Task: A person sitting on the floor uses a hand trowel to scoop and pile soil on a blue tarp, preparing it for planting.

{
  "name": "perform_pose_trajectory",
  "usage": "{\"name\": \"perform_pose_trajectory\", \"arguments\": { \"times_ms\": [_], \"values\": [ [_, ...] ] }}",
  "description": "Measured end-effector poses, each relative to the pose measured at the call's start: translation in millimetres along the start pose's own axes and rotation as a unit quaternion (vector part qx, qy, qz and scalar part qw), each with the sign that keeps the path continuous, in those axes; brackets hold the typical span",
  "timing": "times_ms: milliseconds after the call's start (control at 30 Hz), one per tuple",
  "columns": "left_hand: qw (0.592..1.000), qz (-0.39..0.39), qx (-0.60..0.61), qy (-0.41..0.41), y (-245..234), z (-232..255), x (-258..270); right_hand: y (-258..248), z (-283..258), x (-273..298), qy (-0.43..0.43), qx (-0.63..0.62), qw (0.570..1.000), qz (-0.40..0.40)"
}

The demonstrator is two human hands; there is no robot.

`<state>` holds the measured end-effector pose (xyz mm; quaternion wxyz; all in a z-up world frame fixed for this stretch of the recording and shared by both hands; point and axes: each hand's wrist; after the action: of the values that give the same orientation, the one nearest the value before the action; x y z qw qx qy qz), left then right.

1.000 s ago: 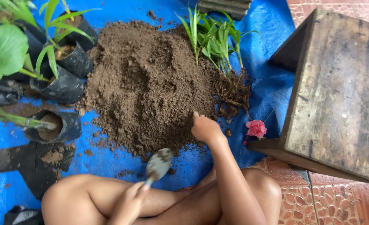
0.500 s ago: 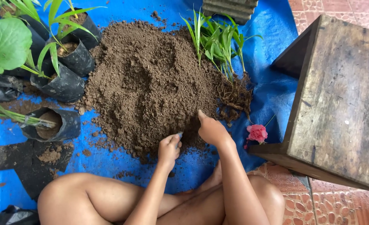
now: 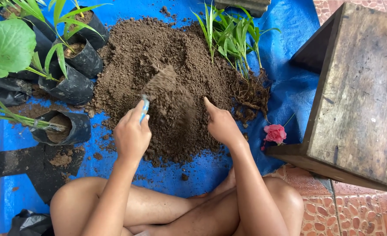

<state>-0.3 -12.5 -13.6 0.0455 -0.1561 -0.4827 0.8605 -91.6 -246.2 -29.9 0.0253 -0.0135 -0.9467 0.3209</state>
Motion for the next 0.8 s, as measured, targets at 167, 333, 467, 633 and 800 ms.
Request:
{"name": "perform_pose_trajectory", "arguments": {
  "times_ms": [167,333,467,633,800],
  "values": [
    [0.990,-0.098,-0.101,0.000,54,-54,12,5,4,-2,0.003,0.027,0.999,-0.020],
    [0.985,-0.128,-0.093,-0.073,6,-38,24,12,18,-2,0.017,0.043,0.998,-0.042],
    [0.995,-0.028,0.048,-0.082,11,-27,37,8,-1,-7,0.012,0.075,0.995,-0.068],
    [0.979,-0.173,-0.091,-0.054,62,-38,57,11,6,-7,0.001,0.065,0.994,-0.083],
    [0.937,-0.275,-0.166,-0.140,32,-35,71,12,39,-6,-0.007,0.086,0.994,-0.065]
  ]
}}
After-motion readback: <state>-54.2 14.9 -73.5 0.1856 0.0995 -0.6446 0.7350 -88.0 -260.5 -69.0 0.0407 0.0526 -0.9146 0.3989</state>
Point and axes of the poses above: each hand's wrist, its own x-axis away from the middle knuckle, its own y-axis out of the palm, z = x × y, and after that the axes turned 13 degrees about -y, right-handed
